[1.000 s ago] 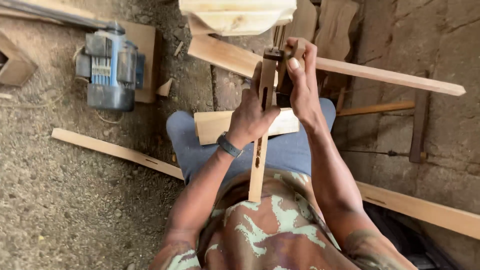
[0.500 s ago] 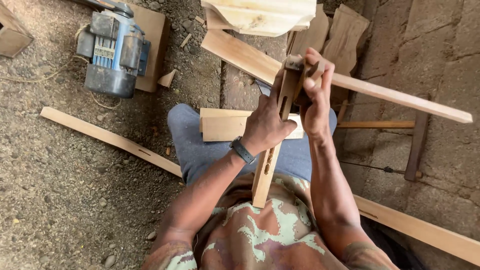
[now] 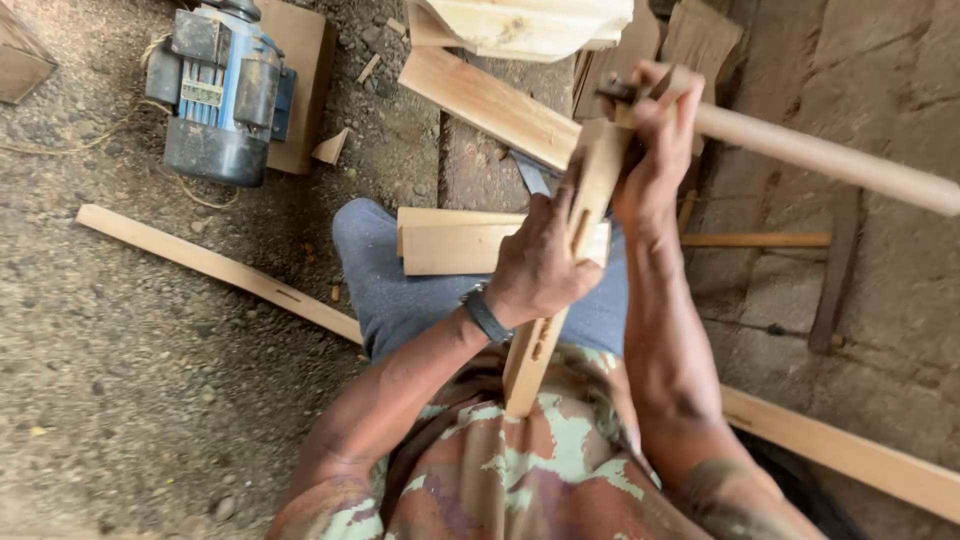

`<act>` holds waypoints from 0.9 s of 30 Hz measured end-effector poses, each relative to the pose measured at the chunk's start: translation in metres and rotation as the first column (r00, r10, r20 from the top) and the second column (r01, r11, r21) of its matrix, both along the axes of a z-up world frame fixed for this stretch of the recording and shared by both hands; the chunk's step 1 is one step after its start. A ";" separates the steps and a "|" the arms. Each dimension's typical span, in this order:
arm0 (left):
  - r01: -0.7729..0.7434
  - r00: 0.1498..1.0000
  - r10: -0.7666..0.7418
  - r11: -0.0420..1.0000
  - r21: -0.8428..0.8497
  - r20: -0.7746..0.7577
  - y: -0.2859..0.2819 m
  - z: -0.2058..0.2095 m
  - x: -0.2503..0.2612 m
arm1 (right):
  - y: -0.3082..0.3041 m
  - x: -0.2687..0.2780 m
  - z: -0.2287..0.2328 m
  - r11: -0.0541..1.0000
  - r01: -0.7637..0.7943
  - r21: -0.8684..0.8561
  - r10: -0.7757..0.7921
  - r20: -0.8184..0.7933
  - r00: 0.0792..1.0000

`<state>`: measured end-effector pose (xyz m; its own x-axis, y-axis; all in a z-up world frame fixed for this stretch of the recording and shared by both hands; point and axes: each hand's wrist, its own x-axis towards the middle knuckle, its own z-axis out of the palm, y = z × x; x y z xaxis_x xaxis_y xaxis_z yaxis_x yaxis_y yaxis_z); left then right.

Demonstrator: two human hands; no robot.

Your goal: Marking wooden boards with a marking gauge in a workshop

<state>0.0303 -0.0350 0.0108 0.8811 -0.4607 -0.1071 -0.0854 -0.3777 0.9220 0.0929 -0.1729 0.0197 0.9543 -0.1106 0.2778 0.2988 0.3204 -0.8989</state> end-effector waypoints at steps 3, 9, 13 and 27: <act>-0.080 0.976 0.071 0.996 0.036 0.205 -0.007 0.003 0.000 | -0.014 0.013 0.010 0.999 0.019 -0.046 -0.024 -0.101 0.995; -0.060 0.997 0.062 0.997 -0.040 0.047 0.011 0.004 -0.007 | -0.009 0.015 -0.014 0.965 -0.045 0.258 0.102 -0.212 0.972; -0.260 0.919 -0.044 0.677 -0.688 -0.391 0.037 -0.042 -0.067 | -0.002 0.023 -0.034 0.945 -0.031 0.324 0.117 -0.249 0.961; -0.816 0.136 0.037 0.572 -0.090 -0.990 0.062 -0.045 -0.066 | 0.021 -0.040 0.011 0.952 -0.285 0.110 0.303 -0.458 0.836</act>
